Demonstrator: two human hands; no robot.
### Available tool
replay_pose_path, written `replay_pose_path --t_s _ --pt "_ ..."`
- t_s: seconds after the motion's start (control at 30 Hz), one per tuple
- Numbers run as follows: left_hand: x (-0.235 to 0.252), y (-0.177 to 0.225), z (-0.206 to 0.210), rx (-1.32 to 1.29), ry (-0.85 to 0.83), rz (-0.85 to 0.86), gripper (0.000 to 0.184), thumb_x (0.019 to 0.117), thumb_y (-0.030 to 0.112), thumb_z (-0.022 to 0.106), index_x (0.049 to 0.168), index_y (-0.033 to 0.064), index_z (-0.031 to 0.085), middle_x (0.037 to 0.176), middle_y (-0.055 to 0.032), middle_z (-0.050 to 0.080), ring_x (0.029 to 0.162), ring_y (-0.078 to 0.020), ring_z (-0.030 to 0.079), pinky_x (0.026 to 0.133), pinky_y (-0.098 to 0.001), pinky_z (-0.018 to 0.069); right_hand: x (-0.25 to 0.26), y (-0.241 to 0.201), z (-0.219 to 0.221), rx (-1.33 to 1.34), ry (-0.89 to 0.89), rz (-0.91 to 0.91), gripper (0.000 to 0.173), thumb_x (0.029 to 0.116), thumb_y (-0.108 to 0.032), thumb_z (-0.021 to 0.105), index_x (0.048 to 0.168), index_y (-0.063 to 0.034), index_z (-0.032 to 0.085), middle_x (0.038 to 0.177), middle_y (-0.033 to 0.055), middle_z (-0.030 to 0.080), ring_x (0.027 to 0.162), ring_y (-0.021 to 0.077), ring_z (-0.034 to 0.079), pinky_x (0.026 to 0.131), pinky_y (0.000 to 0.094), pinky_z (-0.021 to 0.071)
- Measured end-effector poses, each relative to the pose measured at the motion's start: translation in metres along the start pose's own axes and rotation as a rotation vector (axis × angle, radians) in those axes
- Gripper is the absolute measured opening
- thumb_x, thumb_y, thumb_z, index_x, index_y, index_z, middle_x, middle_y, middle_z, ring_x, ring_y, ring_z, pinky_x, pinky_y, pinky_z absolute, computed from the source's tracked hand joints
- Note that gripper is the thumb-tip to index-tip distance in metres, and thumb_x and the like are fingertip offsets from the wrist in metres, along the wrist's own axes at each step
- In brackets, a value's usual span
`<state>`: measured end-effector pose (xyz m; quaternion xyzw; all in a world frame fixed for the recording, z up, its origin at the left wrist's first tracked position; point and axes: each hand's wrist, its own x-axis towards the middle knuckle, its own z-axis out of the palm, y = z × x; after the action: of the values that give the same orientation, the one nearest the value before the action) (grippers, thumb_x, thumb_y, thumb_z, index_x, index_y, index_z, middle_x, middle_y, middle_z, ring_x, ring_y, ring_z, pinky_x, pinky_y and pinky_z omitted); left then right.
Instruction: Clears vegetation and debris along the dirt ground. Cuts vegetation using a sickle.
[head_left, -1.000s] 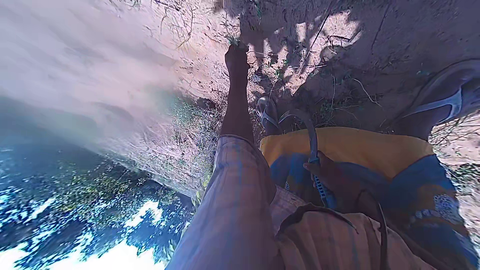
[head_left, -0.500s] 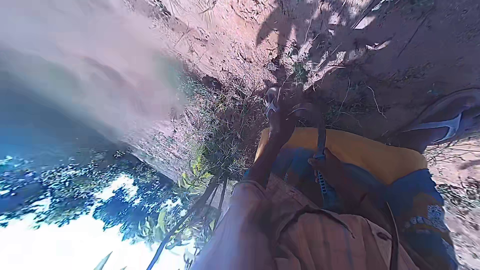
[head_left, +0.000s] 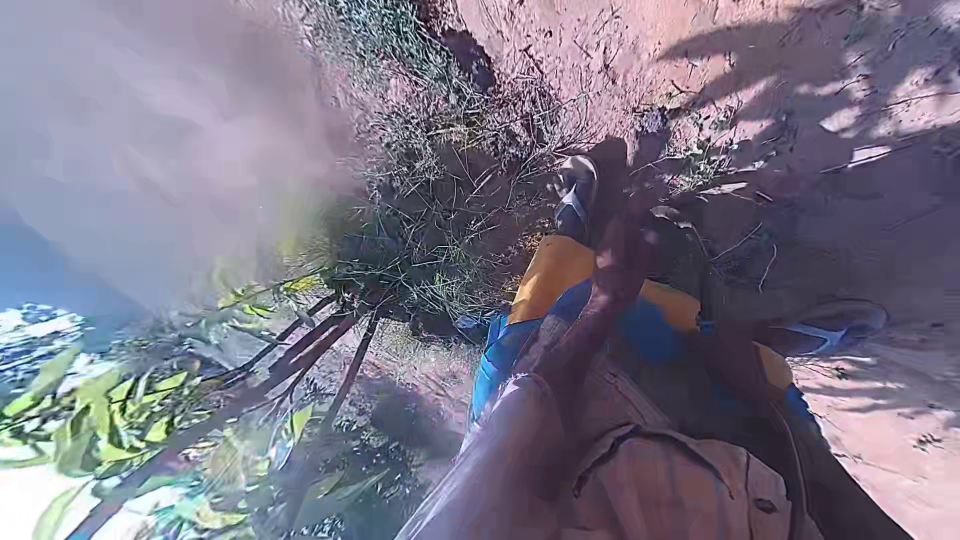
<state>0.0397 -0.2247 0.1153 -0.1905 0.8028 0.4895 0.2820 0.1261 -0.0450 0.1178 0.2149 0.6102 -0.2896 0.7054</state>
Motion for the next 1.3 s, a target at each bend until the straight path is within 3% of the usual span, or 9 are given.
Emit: replay_pose_path --t_s 0.17,0.33,0.6,0.73,0.9,1.07,1.13,1.2,1.3 --pt "0.024 0.019 -0.047 -0.319 0.106 -0.044 0.05 0.1063 0.014 0.048 0.156 0.0077 0.039 0.147 -0.0131 0.055 0.108 -0.0162 0.066 0.085 -0.0325 0.057 -0.004 -0.051 -0.049 -0.278 0.385 -0.238 0.052 0.1064 -0.024 0.054 0.147 0.0074 0.044 0.109 0.0352 0.066 0.102 0.0538 0.066 0.087 0.0681 0.048" --pt "0.041 0.027 -0.07 -0.557 0.189 -0.057 0.049 0.1076 0.014 0.047 0.155 0.0061 0.04 0.149 -0.0149 0.052 0.113 -0.0178 0.064 0.091 -0.0357 0.0564 -0.018 -0.149 -0.099 -0.343 0.441 -0.064 0.055 0.1069 -0.024 0.055 0.151 0.0052 0.039 0.118 0.0341 0.064 0.113 0.05 0.063 0.096 0.0629 0.0477" --pt "0.049 0.04 -0.107 -0.862 0.368 -0.149 0.04 0.1065 0.011 0.048 0.145 -0.0016 0.051 0.139 -0.0155 0.059 0.104 -0.0151 0.066 0.088 -0.0341 0.0563 -0.009 -0.25 -0.151 -0.685 0.644 -0.333 0.047 0.1064 -0.027 0.057 0.141 0.0033 0.046 0.1 0.0341 0.064 0.089 0.054 0.066 0.073 0.0706 0.0499" --pt "0.042 0.032 -0.114 -1.011 0.455 -0.188 0.038 0.1082 0.011 0.044 0.144 -0.0009 0.049 0.138 -0.0135 0.059 0.096 -0.0129 0.068 0.083 -0.0325 0.0585 -0.026 -0.315 -0.168 -1.003 0.642 -0.208 0.041 0.1054 -0.023 0.055 0.136 0.0044 0.048 0.105 0.0358 0.065 0.102 0.0568 0.064 0.08 0.0703 0.0479" --pt "0.043 0.023 -0.116 -1.14 0.529 -0.209 0.04 0.1063 0.009 0.045 0.143 -0.0055 0.047 0.129 -0.0125 0.061 0.099 -0.0097 0.068 0.086 -0.0278 0.0582 -0.026 -0.304 -0.153 -0.946 0.663 -0.301 0.041 0.104 -0.022 0.057 0.135 0.0033 0.051 0.099 0.0313 0.066 0.094 0.0518 0.067 0.077 0.0665 0.0506" --pt "0.045 0.034 -0.116 -1.08 0.197 -0.394 0.055 0.1067 0.015 0.052 0.156 -0.0004 0.033 0.146 -0.0186 0.051 0.119 -0.0158 0.059 0.099 -0.0331 0.0502 -0.029 -0.265 -0.083 -0.679 0.731 -0.631 0.05 0.0988 -0.023 0.066 0.139 0.0036 0.052 0.094 0.0227 0.07 0.078 0.0397 0.069 0.066 0.058 0.0549" --pt "0.048 0.045 -0.115 -1.079 0.139 -0.412 0.039 0.1076 0.015 0.051 0.143 0.0005 0.047 0.123 -0.011 0.061 0.102 -0.0112 0.062 0.089 -0.0298 0.0524 -0.026 -0.261 -0.062 -0.562 0.765 -0.859 0.05 0.0908 -0.02 0.07 0.134 0.0025 0.056 0.085 0.0157 0.07 0.064 0.0308 0.067 0.053 0.0492 0.0528" --pt "0.053 0.051 -0.11 -1.176 0.192 -0.428 0.022 0.1064 0.013 0.052 0.126 0.0043 0.054 0.098 -0.0026 0.065 0.085 -0.0059 0.065 0.078 -0.0249 0.056 -0.02 -0.262 -0.06 -0.45 0.669 -1.062 0.049 0.0854 -0.013 0.069 0.13 0.0055 0.057 0.093 0.015 0.071 0.07 0.0246 0.067 0.058 0.0418 0.055" --pt "0.064 0.059 -0.103 -1.253 0.338 -0.503 0.028 0.1017 0.001 0.053 0.129 0.0032 0.051 0.098 -0.0045 0.065 0.085 -0.008 0.066 0.077 -0.0274 0.0572 -0.012 -0.27 -0.084 -0.407 0.384 -1.077 0.051 0.0835 -0.01 0.071 0.129 0.007 0.058 0.097 0.0178 0.072 0.08 0.0261 0.071 0.069 0.0455 0.0581"
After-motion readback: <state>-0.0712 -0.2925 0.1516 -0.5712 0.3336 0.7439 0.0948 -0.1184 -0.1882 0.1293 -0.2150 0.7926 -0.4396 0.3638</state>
